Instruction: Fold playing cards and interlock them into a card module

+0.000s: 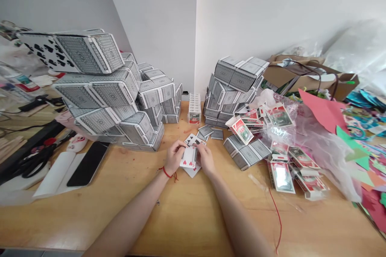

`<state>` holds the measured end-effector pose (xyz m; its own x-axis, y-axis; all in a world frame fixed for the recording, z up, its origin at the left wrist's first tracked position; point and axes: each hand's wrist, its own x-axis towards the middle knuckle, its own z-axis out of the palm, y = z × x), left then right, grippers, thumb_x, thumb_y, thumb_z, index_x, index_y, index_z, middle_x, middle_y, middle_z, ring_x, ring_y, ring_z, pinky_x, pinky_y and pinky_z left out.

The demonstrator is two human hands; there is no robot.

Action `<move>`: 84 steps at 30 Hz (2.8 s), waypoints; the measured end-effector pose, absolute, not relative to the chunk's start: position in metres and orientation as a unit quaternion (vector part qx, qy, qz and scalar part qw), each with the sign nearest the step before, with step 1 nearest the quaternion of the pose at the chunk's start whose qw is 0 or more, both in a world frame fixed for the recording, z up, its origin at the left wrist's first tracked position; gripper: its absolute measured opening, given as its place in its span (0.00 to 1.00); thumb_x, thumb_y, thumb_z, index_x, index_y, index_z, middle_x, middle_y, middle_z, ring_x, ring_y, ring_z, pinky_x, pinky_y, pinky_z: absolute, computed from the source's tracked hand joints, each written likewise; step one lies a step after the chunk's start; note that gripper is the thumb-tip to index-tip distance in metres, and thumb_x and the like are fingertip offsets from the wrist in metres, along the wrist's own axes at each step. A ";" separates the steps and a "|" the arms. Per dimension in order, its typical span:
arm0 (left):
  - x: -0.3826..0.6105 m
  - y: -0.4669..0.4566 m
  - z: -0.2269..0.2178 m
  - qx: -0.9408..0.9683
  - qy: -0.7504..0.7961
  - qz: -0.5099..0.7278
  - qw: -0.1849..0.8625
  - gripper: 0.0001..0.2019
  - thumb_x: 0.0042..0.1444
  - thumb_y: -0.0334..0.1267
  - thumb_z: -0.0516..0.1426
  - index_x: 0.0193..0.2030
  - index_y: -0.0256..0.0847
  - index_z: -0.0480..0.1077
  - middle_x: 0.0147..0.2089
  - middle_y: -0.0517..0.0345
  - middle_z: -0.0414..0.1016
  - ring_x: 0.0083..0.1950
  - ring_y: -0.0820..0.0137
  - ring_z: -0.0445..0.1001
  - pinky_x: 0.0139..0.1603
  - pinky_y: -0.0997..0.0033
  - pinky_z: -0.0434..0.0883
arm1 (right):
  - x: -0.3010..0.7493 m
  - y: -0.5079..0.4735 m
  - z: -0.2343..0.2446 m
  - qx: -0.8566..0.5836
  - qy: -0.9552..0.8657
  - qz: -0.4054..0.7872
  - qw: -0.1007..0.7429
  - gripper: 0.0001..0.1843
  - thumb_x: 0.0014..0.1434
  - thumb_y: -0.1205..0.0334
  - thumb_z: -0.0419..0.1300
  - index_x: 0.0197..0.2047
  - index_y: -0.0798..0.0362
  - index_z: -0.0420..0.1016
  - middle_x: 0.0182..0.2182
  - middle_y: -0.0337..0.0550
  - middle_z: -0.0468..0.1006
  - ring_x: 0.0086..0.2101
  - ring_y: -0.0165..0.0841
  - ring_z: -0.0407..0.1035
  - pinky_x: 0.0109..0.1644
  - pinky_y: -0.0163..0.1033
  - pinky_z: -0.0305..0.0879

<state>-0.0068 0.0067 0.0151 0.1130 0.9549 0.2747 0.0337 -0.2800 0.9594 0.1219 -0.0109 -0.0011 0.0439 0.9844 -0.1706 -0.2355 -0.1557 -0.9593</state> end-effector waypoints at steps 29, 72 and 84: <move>-0.018 0.031 0.005 0.596 0.451 0.400 0.531 0.13 0.48 0.44 0.54 0.30 0.34 0.70 0.24 0.60 0.68 0.25 0.76 0.62 0.24 0.77 0.59 | 0.137 -0.007 -0.001 -0.445 -0.406 0.662 0.445 0.18 0.48 0.48 0.58 0.28 0.52 0.57 0.18 0.39 0.75 0.20 0.34 0.72 0.23 0.36 0.68; -0.011 0.012 0.008 0.732 0.458 0.419 0.281 0.12 0.53 0.41 0.50 0.31 0.41 0.72 0.29 0.53 0.74 0.31 0.70 0.69 0.34 0.72 0.63 | 0.118 -0.017 0.002 -0.473 -0.476 0.575 0.468 0.17 0.51 0.47 0.54 0.31 0.54 0.65 0.15 0.37 0.72 0.16 0.29 0.68 0.19 0.33 0.65; -0.015 0.014 0.010 0.727 0.479 0.426 0.245 0.12 0.53 0.42 0.50 0.27 0.42 0.72 0.25 0.54 0.73 0.29 0.70 0.69 0.35 0.72 0.63 | 0.114 -0.014 -0.004 -0.458 -0.482 0.572 0.481 0.17 0.50 0.48 0.54 0.36 0.53 0.69 0.18 0.39 0.74 0.22 0.34 0.72 0.28 0.40 0.70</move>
<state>-0.0150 0.0138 0.0097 0.1789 0.9057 0.3843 0.4879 -0.4209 0.7647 0.1139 -0.0138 -0.0043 -0.1179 0.9912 -0.0598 -0.1098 -0.0729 -0.9913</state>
